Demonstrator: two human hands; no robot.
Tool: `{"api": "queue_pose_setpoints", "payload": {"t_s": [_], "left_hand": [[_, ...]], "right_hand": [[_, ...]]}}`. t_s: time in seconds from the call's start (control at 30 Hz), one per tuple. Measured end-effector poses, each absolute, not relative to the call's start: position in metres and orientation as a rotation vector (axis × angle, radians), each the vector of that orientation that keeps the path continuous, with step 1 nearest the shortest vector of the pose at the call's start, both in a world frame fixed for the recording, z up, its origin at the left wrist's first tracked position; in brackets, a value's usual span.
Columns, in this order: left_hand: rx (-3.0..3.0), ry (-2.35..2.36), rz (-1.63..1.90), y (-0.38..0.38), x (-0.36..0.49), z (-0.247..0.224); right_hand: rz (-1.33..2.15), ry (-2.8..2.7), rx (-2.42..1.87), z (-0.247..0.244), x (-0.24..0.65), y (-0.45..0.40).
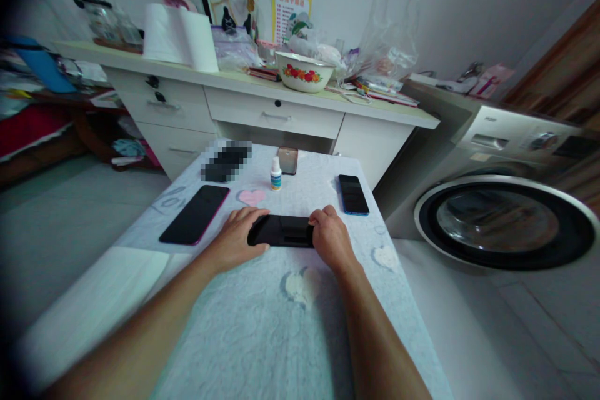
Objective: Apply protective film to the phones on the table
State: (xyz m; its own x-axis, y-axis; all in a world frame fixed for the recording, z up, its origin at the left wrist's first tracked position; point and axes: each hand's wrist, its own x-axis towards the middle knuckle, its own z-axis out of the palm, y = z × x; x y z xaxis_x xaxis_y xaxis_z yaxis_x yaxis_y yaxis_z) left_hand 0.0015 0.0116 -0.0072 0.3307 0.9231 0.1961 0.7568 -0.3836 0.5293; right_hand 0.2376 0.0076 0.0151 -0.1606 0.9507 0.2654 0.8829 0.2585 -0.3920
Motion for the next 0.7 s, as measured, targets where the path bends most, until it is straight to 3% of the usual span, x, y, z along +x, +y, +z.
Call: {"api": "queue_pose_setpoints", "payload": {"t_s": [0.7], "left_hand": [[2.252,1.506,0.648,0.010,0.002,-0.003]], "right_hand": [[0.257,-2.079,-1.654,0.009,0.233,0.010]]}}
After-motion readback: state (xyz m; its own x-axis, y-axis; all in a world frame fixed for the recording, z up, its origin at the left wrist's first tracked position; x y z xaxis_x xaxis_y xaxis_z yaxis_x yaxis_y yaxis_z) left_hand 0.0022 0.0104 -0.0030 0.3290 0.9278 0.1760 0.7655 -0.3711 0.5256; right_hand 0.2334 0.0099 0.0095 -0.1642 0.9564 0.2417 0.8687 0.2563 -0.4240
